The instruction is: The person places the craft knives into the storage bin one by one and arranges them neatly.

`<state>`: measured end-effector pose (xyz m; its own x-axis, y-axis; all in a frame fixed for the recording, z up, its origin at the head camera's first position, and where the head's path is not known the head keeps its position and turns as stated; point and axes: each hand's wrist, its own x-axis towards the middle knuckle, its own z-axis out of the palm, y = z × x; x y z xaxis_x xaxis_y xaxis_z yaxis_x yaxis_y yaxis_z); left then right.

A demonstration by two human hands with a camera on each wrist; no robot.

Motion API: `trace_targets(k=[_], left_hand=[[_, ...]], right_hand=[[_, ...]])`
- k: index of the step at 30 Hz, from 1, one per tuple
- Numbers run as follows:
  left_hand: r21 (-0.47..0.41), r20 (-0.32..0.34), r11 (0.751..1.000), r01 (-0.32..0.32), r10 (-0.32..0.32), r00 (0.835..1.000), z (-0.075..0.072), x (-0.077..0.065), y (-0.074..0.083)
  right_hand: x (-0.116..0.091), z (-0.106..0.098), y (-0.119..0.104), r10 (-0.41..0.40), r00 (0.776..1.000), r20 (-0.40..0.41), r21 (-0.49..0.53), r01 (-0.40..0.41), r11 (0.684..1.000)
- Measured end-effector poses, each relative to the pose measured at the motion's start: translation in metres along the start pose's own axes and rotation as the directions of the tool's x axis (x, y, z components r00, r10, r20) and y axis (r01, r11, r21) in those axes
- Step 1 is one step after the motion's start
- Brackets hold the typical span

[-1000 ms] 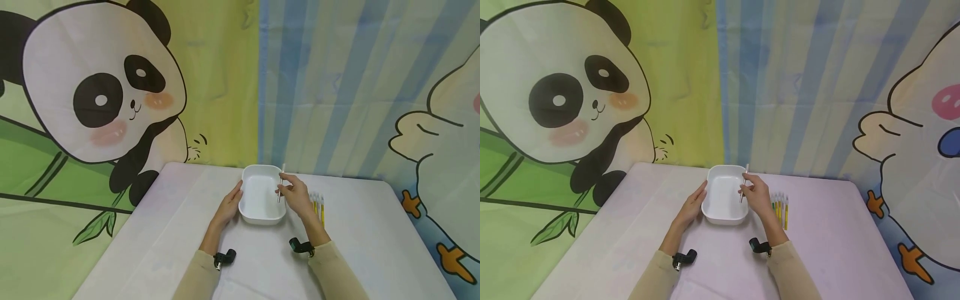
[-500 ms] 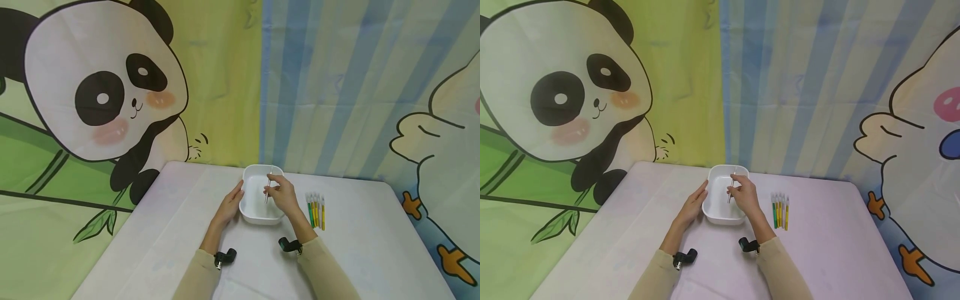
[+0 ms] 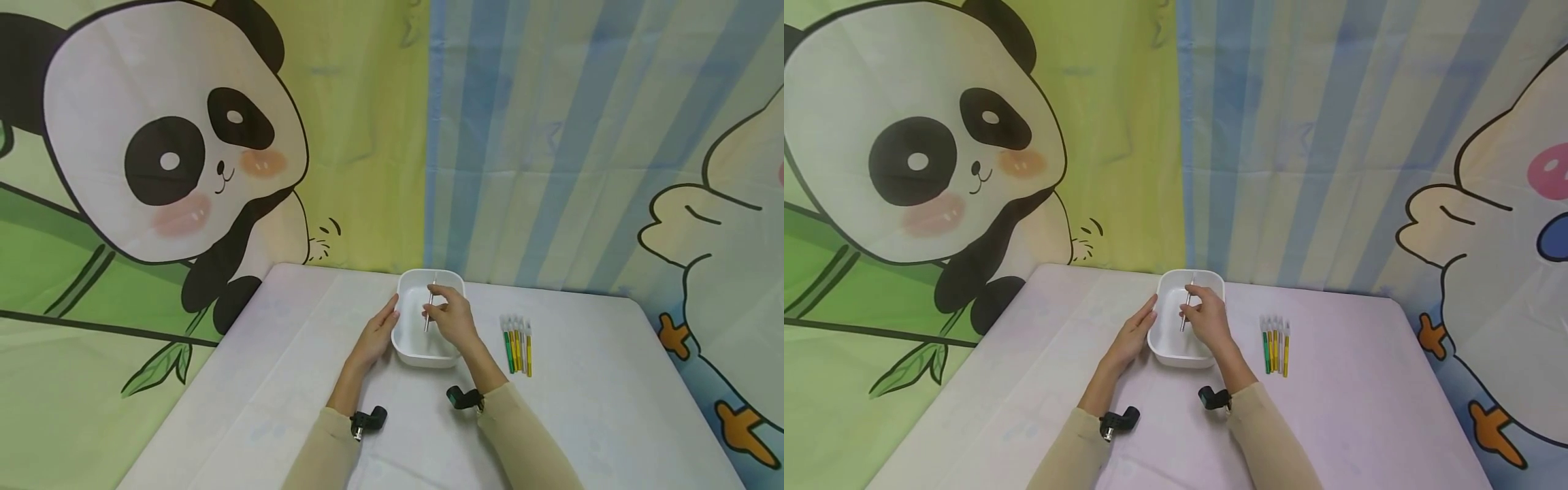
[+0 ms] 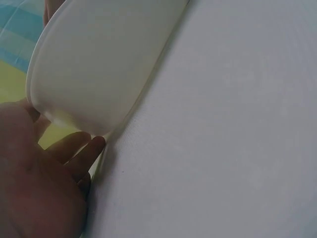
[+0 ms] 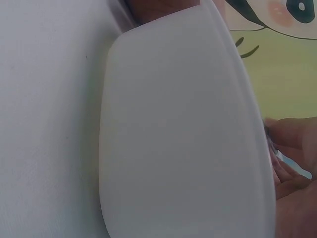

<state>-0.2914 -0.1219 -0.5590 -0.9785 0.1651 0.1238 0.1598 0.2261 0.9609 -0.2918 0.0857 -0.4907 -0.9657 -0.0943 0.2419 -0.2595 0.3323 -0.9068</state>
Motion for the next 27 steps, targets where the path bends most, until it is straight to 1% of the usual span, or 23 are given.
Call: trace_targets(k=[6, 16, 19, 27], left_hand=[[0.009, -0.001, 1.0, 0.0, 0.0, 1.0, 0.0, 0.0, -0.001], [0.016, -0.001, 1.0, -0.012, 0.012, 1.0, -0.001, 0.003, -0.001], [0.013, -0.002, 1.0, -0.019, 0.019, 1.0, -0.001, 0.003, -0.001], [-0.011, -0.009, 1.0, -0.029, 0.029, 1.0, 0.001, 0.002, -0.003]], right_hand=[[0.003, 0.011, 0.0, 0.001, 1.0, 0.002, 0.018, -0.001, 1.0], [0.004, 0.024, -0.001, -0.011, 1.0, 0.012, 0.007, 0.011, 1.0], [0.004, 0.027, 0.0, -0.004, 1.0, 0.026, 0.008, 0.004, 1.0], [0.004, 0.034, 0.009, 0.058, 0.997, 0.048, -0.032, -0.056, 0.998]])
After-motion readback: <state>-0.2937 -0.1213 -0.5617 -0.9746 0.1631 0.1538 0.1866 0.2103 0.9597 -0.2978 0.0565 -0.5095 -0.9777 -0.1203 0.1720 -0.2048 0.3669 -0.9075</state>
